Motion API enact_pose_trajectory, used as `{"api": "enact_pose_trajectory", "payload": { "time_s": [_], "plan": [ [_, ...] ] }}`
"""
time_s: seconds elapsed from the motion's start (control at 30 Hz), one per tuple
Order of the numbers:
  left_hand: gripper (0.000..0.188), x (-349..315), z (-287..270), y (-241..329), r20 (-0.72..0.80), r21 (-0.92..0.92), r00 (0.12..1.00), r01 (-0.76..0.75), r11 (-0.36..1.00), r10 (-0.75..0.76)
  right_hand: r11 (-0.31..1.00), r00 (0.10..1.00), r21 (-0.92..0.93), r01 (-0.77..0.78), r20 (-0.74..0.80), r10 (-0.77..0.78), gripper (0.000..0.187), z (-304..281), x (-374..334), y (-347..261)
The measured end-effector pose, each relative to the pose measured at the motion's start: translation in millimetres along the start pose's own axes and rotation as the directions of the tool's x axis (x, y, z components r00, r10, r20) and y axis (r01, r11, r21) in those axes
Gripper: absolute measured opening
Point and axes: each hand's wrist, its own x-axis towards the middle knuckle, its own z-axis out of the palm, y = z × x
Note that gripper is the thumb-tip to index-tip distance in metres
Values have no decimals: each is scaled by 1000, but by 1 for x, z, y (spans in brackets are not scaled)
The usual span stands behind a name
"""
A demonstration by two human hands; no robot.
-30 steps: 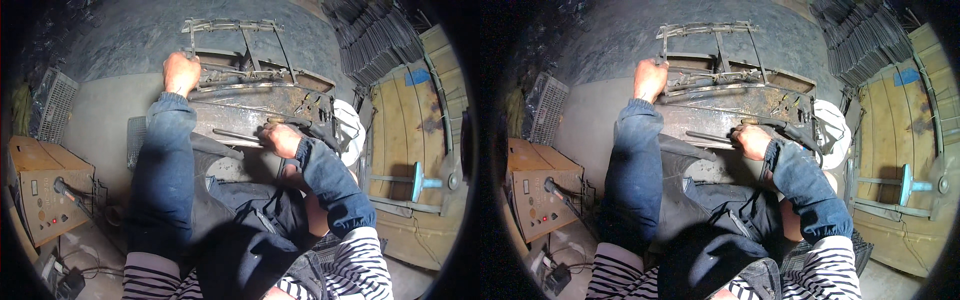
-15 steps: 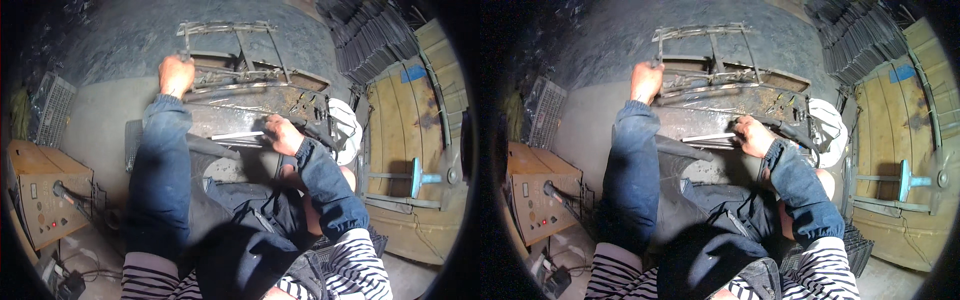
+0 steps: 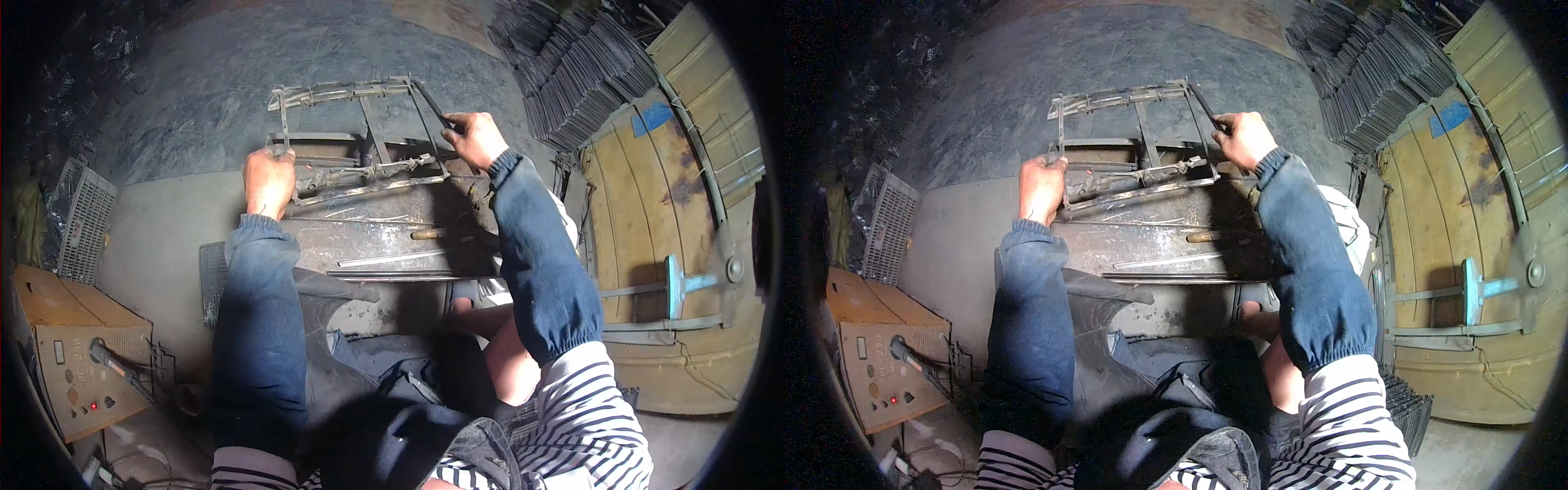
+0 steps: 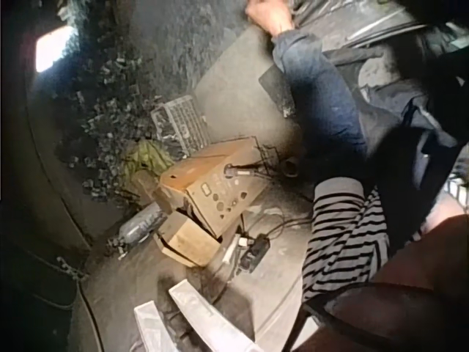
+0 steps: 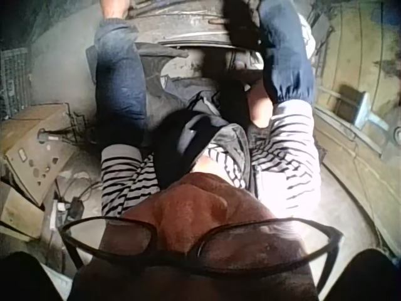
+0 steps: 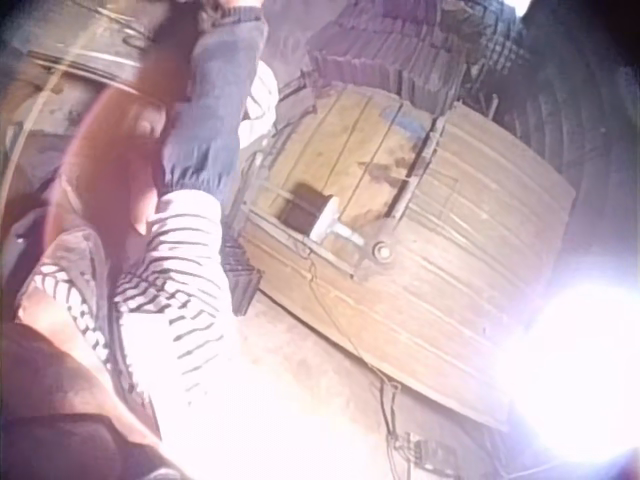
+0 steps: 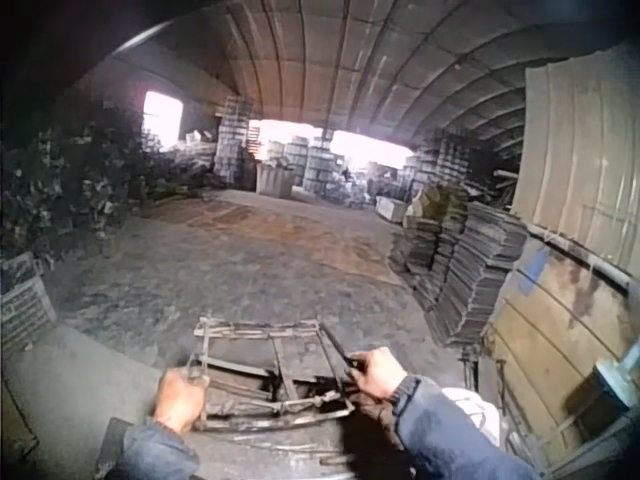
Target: Welding metal grid components onto a larger frame structure.
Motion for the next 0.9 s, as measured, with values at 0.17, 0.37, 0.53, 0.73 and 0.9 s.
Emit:
{"api": "enact_pose_trajectory", "payload": {
  "time_s": [0.17, 0.37, 0.53, 0.73, 0.9],
  "plan": [
    [31, -2, 2, 4, -20, -3, 999, 26, 1000, -26, 998, 999, -54, -44, 11, 44, 30, 28, 29, 25],
    [29, -7, -9, 4, -43, 23, 999, 14, 1000, -13, 997, 995, 14, -75, 66, 74, 30, 32, 25, 1],
    [33, -12, -3, 18, -33, 104, 999, -40, 994, 43, 977, 990, 167, -130, -26, 136, 30, 48, 25, 48],
    [38, 6, 0, -4, -56, 144, 997, -45, 989, 54, 973, 970, 50, 226, -109, -219, 24, 13, -8, -2],
    [36, 10, 3, 0, -53, 154, 998, -32, 988, 40, 857, 804, 260, 444, 308, -509, 13, 55, -103, -63]
  ]
}}
